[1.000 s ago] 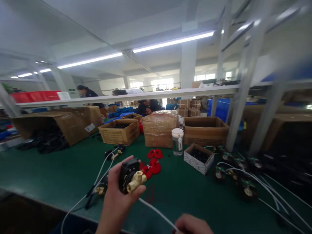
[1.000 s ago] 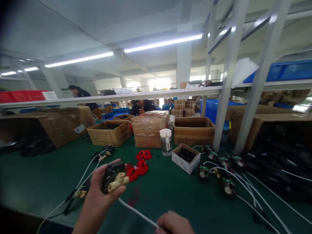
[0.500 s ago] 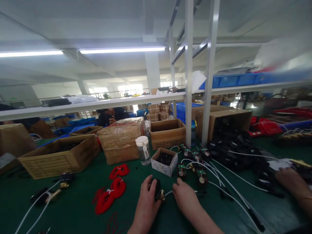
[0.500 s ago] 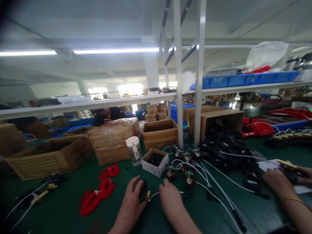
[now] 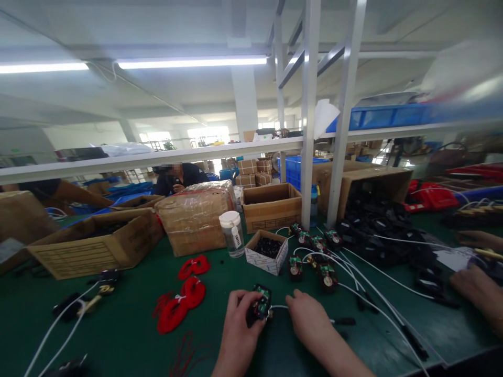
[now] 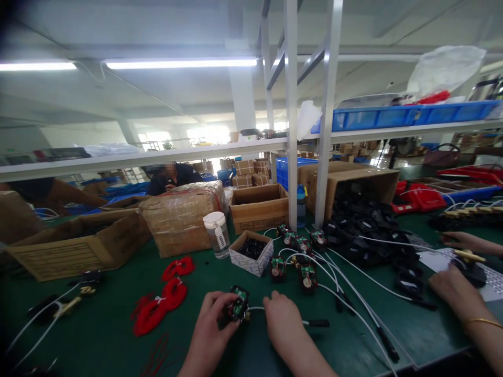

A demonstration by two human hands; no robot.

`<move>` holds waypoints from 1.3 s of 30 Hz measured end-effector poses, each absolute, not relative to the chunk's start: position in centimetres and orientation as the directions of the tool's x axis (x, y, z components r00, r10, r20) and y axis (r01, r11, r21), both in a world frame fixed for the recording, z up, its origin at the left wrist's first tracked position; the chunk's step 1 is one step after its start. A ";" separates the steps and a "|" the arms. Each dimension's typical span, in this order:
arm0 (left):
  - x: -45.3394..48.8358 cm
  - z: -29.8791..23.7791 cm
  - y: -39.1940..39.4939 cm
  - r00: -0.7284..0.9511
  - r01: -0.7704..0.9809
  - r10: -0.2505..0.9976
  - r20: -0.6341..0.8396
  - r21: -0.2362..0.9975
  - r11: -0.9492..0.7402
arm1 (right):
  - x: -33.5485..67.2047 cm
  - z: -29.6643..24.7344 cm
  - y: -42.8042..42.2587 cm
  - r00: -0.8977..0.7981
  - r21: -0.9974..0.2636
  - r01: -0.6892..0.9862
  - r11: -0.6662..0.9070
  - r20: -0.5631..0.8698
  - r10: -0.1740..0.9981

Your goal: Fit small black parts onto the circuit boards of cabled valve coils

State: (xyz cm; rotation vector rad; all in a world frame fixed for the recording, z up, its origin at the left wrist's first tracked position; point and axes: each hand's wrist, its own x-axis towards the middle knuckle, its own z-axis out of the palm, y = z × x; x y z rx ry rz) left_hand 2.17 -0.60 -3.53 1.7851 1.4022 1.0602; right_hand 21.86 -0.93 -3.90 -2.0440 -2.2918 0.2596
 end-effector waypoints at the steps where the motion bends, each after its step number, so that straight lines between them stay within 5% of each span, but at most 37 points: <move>1: 2.2 -3.8 -0.5 0.047 0.463 0.973 0.227 0.858 -0.223 | 22.5 -3.7 -1.5 -0.108 -0.159 0.983 0.093 -0.093 0.990; 7: 2.7 -5.4 0.3 -0.227 0.509 0.934 0.277 0.851 -0.129 | 25.9 -2.0 -3.0 0.012 -0.092 0.995 -0.028 -0.165 0.986; 13: 3.4 -7.0 -0.4 -0.097 0.568 0.940 0.326 0.794 -0.217 | 26.8 -1.5 -2.5 0.058 -0.046 0.997 -0.069 -0.204 0.977; 21: 1.4 -6.9 -0.6 0.049 0.550 0.957 0.285 0.792 -0.264 | 26.1 -4.1 -2.6 0.017 0.022 1.000 -0.018 0.045 0.999; 29: 3.2 -7.0 0.4 0.190 0.555 0.891 0.412 0.704 -0.443 | 22.0 -5.1 -1.3 -0.235 -0.404 0.883 0.238 0.058 0.970; 39: 2.2 -7.5 -1.0 0.073 0.408 0.976 0.204 0.887 -0.216 | 20.8 -6.6 -0.5 -0.246 -0.341 0.902 0.264 0.097 0.965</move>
